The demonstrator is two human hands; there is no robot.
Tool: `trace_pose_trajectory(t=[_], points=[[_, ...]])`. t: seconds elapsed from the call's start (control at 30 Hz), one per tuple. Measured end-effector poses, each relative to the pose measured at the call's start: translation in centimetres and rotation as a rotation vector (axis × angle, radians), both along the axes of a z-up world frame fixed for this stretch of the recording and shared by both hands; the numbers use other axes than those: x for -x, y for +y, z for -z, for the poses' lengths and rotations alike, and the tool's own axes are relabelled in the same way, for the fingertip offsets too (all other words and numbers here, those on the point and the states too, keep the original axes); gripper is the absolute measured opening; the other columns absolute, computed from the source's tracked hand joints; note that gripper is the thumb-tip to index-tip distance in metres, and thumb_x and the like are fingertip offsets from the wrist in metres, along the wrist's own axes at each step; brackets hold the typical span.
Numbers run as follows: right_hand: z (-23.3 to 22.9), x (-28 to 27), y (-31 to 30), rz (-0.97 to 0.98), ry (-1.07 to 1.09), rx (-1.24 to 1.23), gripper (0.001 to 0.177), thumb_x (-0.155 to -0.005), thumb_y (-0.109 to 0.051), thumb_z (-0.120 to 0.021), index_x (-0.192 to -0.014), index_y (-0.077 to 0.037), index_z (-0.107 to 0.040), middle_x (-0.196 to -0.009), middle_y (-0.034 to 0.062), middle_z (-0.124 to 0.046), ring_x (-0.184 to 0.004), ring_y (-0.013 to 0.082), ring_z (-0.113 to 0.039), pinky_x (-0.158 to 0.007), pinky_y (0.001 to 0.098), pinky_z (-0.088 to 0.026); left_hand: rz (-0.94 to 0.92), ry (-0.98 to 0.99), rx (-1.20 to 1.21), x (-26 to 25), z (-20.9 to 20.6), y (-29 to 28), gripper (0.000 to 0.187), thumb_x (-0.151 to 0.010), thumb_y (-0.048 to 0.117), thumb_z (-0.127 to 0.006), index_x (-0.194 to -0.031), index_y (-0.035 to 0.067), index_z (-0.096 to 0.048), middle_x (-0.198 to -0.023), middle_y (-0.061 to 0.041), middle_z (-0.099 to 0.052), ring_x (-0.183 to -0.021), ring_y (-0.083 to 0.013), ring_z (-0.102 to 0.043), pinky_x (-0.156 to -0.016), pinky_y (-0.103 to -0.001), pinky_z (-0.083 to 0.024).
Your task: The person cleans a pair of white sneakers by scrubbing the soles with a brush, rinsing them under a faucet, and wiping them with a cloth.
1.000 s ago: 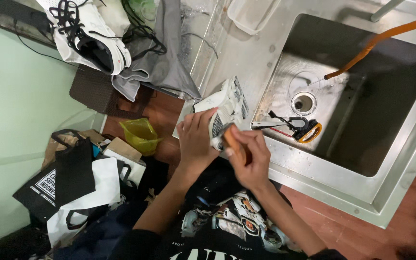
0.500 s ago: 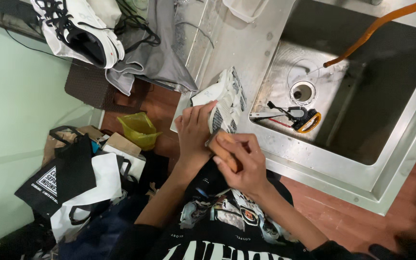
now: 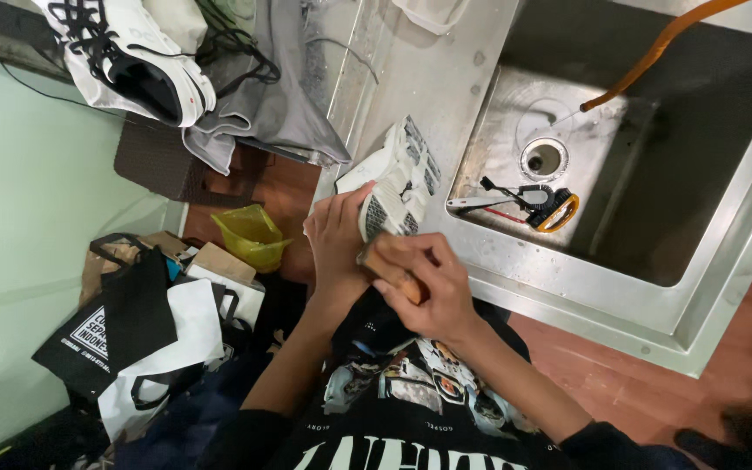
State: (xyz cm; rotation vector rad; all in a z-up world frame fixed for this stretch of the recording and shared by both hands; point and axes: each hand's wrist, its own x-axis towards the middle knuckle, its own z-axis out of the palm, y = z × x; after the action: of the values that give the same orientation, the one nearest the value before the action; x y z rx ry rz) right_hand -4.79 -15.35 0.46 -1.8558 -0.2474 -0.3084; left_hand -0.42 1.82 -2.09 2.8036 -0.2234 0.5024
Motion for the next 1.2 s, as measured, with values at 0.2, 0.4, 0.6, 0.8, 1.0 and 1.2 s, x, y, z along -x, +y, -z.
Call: trace_pose_trajectory(t=[0.2, 0.4, 0.6, 0.8, 1.0, 1.2], points=[[6.2, -2.5, -2.2, 0.123, 0.163, -0.096, 0.035, -0.094, -0.016, -0.086, -0.125, -0.004, -0.078, -0.110, 0.0186, -0.071, -0.093, 0.0384, -0.074, -0.080, 0.0452, -0.057, -0.009, 0.133, 0.264, 2.0, -1.7, -1.1, 0.070, -0.069, 0.033, -0.084, -0.134, 0.018, -0.063, -0.128, 0.004, -0.063, -0.121, -0.0218, -0.055, -0.098, -0.040, -0.033], [10.0, -0.5, -0.9, 0.051, 0.158, -0.131, 0.036, -0.092, -0.021, -0.087, -0.124, -0.004, -0.079, -0.110, 0.0192, -0.071, -0.096, 0.0408, -0.073, -0.085, 0.0496, -0.057, -0.010, 0.105, 0.449, 3.8, 1.1, 0.4, 0.069, -0.071, 0.027, -0.089, -0.133, 0.012, -0.064, -0.133, -0.004, -0.068, -0.129, -0.0300, -0.063, -0.106, -0.044, -0.042], [7.2, 1.1, 0.6, -0.075, 0.136, -0.168, 0.045, -0.083, -0.022, -0.094, -0.125, -0.009, -0.081, -0.118, 0.0116, -0.074, -0.107, 0.0339, -0.075, -0.094, 0.0432, -0.059, -0.054, 0.076, 0.475, 4.9, 3.9, 1.3, 0.077, -0.066, 0.030, -0.090, -0.134, 0.012, -0.061, -0.133, -0.004, -0.069, -0.127, -0.0295, -0.068, -0.103, -0.042, -0.049], [13.0, -2.6, -1.4, 0.155, 0.153, -0.100, 0.033, -0.095, -0.016, -0.085, -0.125, -0.003, -0.076, -0.115, 0.0179, -0.069, -0.104, 0.0397, -0.073, -0.089, 0.0488, -0.058, 0.012, 0.050, 0.540, 5.1, 3.5, 1.5, 0.074, -0.067, 0.024, -0.096, -0.132, 0.009, -0.064, -0.129, -0.007, -0.070, -0.125, -0.0343, -0.069, -0.104, -0.046, -0.050], [13.3, -1.9, -0.7, 0.109, 0.195, -0.073, 0.027, -0.096, -0.021, -0.084, -0.118, -0.005, -0.079, -0.110, 0.0167, -0.070, -0.094, 0.0412, -0.073, -0.080, 0.0508, -0.058, 0.016, 0.052, 0.477, 5.2, 4.6, 2.5, 0.076, -0.068, 0.028, -0.099, -0.132, 0.008, -0.064, -0.128, -0.008, -0.070, -0.125, -0.0335, -0.068, -0.104, -0.043, -0.049], [8.3, -0.2, 0.9, 0.128, 0.199, -0.097, 0.043, -0.086, -0.024, -0.092, -0.126, -0.015, -0.082, -0.117, 0.0061, -0.072, -0.107, 0.0311, -0.076, -0.094, 0.0400, -0.060, 0.011, 0.078, 0.494, 4.9, 4.2, 1.8, 0.081, -0.069, 0.033, -0.102, -0.136, 0.011, -0.062, -0.132, -0.006, -0.067, -0.128, -0.0331, -0.065, -0.103, -0.045, -0.047]])
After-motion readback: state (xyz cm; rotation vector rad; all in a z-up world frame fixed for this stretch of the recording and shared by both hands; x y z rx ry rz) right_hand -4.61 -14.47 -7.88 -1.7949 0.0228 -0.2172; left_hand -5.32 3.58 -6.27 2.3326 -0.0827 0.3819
